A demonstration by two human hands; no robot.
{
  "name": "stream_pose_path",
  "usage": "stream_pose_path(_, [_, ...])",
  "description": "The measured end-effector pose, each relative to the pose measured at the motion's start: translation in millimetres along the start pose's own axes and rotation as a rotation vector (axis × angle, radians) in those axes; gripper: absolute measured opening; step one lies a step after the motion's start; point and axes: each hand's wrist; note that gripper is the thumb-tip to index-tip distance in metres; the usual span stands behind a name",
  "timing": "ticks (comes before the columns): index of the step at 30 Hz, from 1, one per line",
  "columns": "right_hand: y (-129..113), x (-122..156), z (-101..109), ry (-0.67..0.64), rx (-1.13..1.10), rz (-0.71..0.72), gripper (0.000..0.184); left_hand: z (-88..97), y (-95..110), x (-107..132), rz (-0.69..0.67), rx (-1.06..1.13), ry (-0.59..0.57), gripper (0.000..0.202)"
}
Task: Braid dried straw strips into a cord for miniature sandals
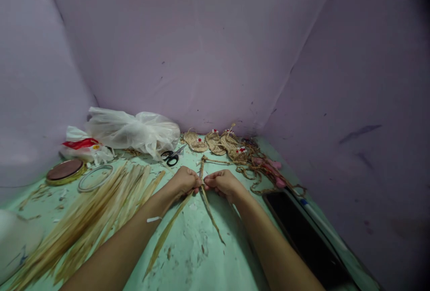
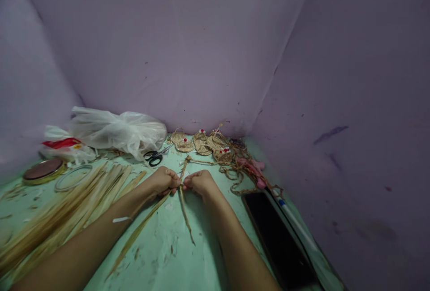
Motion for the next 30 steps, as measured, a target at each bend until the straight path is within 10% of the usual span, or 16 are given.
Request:
stream_pose_path(11, [6, -5, -6, 0.202, 0.699, 0.230, 0.027, 1.5, -2, 3, -0.049, 0.012, -0.098, 0.016])
stream_pose_path(24, [-5, 13, -16, 0.327, 0.705, 0.263, 0.018, -8.6, -8, -9, -0.155, -0.367, 0.153, 0.013])
stream_pose_path(30, [-12, 29, -21, 0.115, 0.692, 0.331, 0.021, -2.0, -1, 1, -0.114, -0.279, -0.010, 0.013])
Point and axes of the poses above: each hand's wrist, its own x-axis away from the middle knuckle, its own z-axis out of the back of the hand, y = z × x, and after that the axes turned 5 degrees about y, right-handed
